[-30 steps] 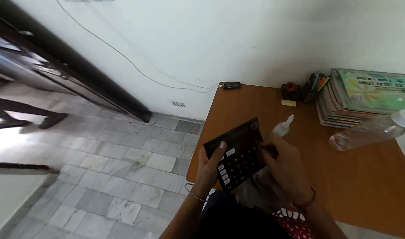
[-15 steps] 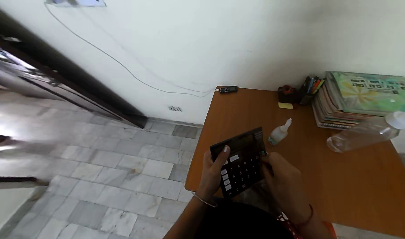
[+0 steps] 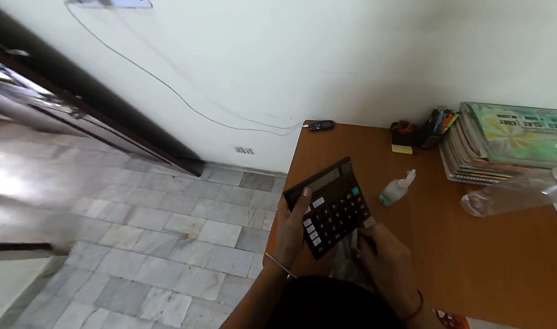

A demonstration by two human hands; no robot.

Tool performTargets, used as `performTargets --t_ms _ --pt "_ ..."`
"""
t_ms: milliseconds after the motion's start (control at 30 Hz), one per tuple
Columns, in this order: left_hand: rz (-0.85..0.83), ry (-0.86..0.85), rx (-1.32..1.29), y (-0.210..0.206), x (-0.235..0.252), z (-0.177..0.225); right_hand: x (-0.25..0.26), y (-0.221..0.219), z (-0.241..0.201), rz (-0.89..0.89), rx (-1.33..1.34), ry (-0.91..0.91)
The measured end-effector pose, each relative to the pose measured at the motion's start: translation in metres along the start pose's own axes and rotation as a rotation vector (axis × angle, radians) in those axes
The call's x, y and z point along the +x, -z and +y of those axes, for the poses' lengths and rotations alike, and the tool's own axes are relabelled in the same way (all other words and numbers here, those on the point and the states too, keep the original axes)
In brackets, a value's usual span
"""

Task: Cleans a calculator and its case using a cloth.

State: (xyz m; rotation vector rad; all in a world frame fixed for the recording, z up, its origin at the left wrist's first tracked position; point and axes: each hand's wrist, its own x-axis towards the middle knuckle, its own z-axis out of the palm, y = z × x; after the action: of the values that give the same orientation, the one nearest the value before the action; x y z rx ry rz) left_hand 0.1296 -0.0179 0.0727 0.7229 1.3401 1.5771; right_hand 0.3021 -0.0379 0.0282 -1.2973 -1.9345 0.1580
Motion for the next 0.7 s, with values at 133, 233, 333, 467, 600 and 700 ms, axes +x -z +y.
performTargets --t_ms 133,233,333,467,600,700 --pt "-0.004 -0.020 -0.031 -0.002 0.010 0.010 0.003 0.019 -0.014 -0.119 0.130 -0.164" --pt "-0.067 -0.103 0.022 -0.001 0.010 0.008 0.021 0.036 -0.030 -0.079 0.240 -0.181" --pt "-0.137 -0.189 0.096 -0.005 0.009 0.008 0.040 0.032 -0.038 -0.004 0.234 -0.098" --pt "-0.254 -0.338 0.155 -0.004 0.009 0.012 0.058 0.017 -0.046 0.005 0.129 -0.014" --pt "-0.295 -0.452 0.198 0.001 0.011 0.013 0.062 0.006 -0.053 -0.008 0.091 -0.026" --pt "-0.293 -0.490 0.212 0.002 0.010 0.006 0.060 0.006 -0.058 -0.038 0.097 -0.118"
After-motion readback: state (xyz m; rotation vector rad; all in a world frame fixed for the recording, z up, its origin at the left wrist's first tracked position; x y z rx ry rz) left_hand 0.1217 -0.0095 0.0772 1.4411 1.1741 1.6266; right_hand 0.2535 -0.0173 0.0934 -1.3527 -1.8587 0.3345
